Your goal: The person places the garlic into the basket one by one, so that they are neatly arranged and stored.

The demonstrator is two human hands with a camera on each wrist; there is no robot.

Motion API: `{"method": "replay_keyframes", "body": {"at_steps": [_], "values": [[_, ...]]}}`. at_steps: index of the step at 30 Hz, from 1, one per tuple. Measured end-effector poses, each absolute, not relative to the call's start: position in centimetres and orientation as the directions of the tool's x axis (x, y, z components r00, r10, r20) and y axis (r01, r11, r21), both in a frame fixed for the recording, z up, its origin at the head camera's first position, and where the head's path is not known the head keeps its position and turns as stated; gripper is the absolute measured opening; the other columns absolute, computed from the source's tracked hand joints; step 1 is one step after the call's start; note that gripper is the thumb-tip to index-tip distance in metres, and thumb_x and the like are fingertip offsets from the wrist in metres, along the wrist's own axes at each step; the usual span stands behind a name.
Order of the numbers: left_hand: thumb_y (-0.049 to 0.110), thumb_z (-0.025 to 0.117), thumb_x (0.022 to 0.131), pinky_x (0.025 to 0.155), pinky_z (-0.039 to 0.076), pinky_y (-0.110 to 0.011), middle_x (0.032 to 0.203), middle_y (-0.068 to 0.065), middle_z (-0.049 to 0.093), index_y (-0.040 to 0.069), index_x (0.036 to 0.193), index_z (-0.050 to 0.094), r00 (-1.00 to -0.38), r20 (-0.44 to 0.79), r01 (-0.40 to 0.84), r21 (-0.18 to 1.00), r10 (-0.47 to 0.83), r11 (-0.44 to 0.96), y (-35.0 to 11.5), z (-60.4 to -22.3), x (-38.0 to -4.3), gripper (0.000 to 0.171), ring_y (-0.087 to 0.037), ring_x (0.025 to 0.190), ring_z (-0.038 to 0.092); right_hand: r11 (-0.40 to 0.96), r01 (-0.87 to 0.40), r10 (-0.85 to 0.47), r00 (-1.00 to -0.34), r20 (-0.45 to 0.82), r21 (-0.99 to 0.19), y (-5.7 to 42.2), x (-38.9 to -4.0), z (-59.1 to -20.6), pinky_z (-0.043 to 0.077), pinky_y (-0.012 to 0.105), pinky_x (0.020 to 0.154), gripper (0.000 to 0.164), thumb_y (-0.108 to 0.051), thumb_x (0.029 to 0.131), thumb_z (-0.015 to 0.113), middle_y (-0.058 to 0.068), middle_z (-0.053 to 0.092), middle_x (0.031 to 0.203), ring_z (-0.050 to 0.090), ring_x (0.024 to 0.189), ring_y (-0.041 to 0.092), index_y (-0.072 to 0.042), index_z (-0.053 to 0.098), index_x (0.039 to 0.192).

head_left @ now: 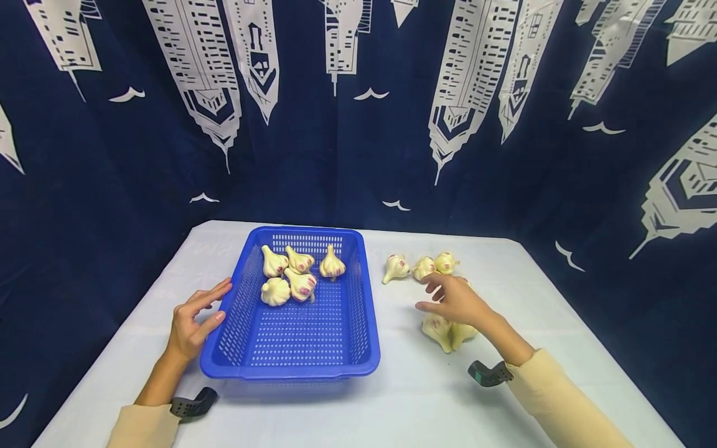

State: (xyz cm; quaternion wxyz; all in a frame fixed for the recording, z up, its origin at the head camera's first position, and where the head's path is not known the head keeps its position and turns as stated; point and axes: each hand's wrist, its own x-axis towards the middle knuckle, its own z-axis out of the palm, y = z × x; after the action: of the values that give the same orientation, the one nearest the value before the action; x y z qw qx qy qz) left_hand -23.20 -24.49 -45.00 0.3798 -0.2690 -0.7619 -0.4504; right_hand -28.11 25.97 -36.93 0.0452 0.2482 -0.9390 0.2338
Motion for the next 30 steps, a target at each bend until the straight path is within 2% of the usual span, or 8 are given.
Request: {"method": "replay_keyframes", "body": {"at_steps": [4,10,13,19,25,30], "values": [[0.0,0.059,0.072,0.074,0.04,-0.025,0.129,-0.012,0.064,-0.009,0.119,0.067,-0.58,0.812,0.744,0.495,0.067,0.449,-24.6,-45.1,-23.2,0.048,-0.003,0.092,0.057,0.791,-0.457,-0.424,-0.889,0.174,-0.407,26.9,-27.9,-37.5,0.045,0.049,0.084,0.05,-0.028,0.081,0.081,0.013,0.069,0.099,0.068,0.082,0.025,0.002,0.065,0.118],[-0.001,0.059,0.072,0.074,0.04,-0.024,0.129,-0.01,0.064,-0.008,0.118,0.067,-0.561,0.825,0.754,0.478,0.064,0.45,-24.7,-45.2,-23.3,0.048,-0.004,0.092,0.058,0.791,-0.455,-0.415,-0.89,0.188,-0.41,27.9,-27.7,-38.3,0.054,0.039,0.071,0.053,-0.028,0.079,0.082,0.019,0.068,0.099,0.066,0.08,0.025,0.006,0.064,0.116],[-0.001,0.059,0.071,0.073,0.04,-0.024,0.129,-0.01,0.064,-0.008,0.118,0.067,-0.55,0.833,0.76,0.466,0.065,0.453,-24.7,-45.2,-23.3,0.048,-0.004,0.092,0.058,0.792,-0.457,-0.415,-0.889,0.192,-0.405,28.1,-27.6,-38.5,0.054,0.039,0.07,0.054,-0.028,0.079,0.082,0.019,0.068,0.098,0.066,0.079,0.024,0.007,0.064,0.116],[0.0,0.058,0.072,0.073,0.04,-0.024,0.128,-0.013,0.065,-0.009,0.118,0.067,-0.566,0.822,0.75,0.483,0.061,0.451,-24.8,-45.2,-23.3,0.048,-0.002,0.091,0.057,0.796,-0.429,-0.399,-0.902,0.164,-0.427,28.1,-27.3,-39.0,0.054,0.037,0.069,0.058,-0.028,0.077,0.084,0.019,0.068,0.098,0.064,0.079,0.021,0.008,0.063,0.118],[0.0,0.059,0.072,0.074,0.04,-0.025,0.128,-0.011,0.065,-0.009,0.119,0.066,-0.572,0.818,0.748,0.492,0.058,0.445,-24.6,-45.1,-23.2,0.048,-0.003,0.092,0.058,0.808,-0.432,-0.414,-0.9,0.137,-0.4,27.8,-27.1,-39.5,0.051,0.035,0.07,0.063,-0.032,0.076,0.085,0.016,0.067,0.098,0.061,0.079,0.018,0.008,0.062,0.119],[0.0,0.059,0.072,0.074,0.04,-0.025,0.129,-0.009,0.064,-0.009,0.118,0.067,-0.56,0.826,0.755,0.479,0.062,0.448,-24.6,-45.0,-23.3,0.048,-0.003,0.093,0.058,0.806,-0.445,-0.438,-0.892,0.112,-0.39,27.8,-27.0,-39.9,0.047,0.032,0.066,0.062,-0.031,0.075,0.085,0.01,0.066,0.094,0.052,0.071,0.013,0.007,0.063,0.119]]}}
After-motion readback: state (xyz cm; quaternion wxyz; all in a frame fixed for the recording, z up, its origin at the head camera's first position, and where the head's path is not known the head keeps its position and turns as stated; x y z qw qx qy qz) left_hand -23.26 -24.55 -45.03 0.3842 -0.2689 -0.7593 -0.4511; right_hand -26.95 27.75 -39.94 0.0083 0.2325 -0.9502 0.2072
